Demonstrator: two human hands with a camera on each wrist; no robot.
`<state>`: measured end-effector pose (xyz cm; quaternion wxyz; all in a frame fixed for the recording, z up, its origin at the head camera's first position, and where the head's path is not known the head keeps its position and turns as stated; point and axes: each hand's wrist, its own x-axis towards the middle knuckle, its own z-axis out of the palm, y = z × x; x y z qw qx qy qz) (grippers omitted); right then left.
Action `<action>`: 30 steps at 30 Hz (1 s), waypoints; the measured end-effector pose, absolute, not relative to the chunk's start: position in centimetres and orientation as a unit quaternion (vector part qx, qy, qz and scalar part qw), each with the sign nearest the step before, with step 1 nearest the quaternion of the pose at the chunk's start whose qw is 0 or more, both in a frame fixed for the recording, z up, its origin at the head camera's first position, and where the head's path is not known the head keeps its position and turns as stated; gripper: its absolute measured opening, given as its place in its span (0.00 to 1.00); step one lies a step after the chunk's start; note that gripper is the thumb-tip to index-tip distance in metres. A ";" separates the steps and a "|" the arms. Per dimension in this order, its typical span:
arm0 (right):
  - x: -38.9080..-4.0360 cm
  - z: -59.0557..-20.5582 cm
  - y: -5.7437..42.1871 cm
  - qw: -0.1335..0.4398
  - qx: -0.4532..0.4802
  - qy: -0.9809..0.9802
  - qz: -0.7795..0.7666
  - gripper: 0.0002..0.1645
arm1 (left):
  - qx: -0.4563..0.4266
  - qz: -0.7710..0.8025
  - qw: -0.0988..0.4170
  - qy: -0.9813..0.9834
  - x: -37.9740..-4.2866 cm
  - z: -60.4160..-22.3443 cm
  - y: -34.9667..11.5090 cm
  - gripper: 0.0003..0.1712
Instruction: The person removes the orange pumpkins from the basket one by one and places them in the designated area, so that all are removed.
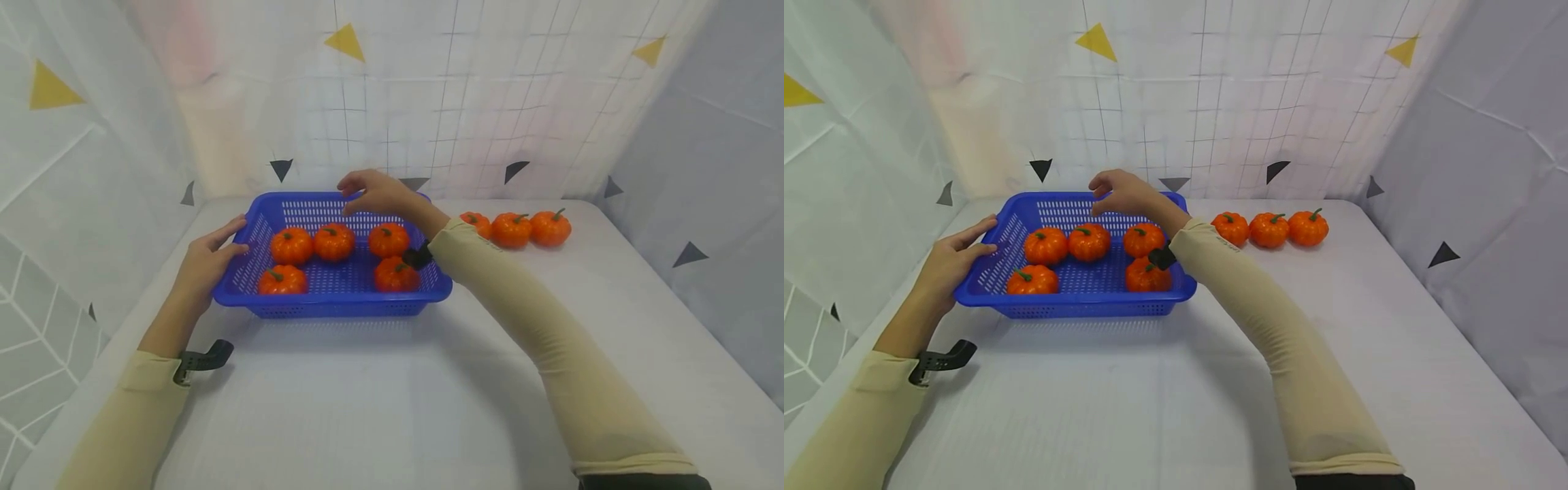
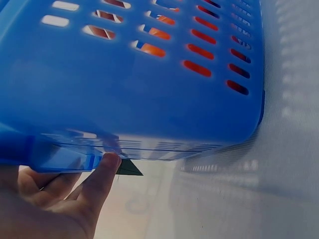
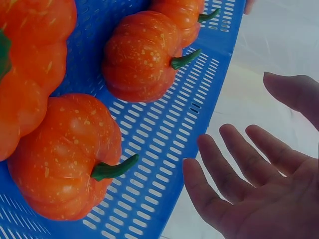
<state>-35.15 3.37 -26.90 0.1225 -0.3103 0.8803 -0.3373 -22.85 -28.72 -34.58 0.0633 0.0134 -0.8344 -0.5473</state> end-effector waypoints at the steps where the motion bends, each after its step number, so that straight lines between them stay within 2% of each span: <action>1: -35.2 -26.9 3.3 0.124 -0.311 0.881 -0.334 0.35 | 0.013 -0.547 0.064 -0.834 -22.8 -34.6 -28.7 0.32; 12: -35.5 -27.5 2.0 0.175 -0.319 0.875 -0.318 0.38 | 0.009 -0.556 0.062 -0.829 -22.9 -34.7 -28.6 0.32; 23: -36.3 -29.7 1.0 0.223 -0.297 0.877 -0.305 0.40 | 0.005 -0.557 0.057 -0.829 -23.0 -34.7 -28.2 0.33; 30: -36.5 -30.1 0.8 0.239 -0.294 0.873 -0.306 0.39 | 0.009 -0.551 0.060 -0.832 -22.9 -34.5 -28.4 0.33</action>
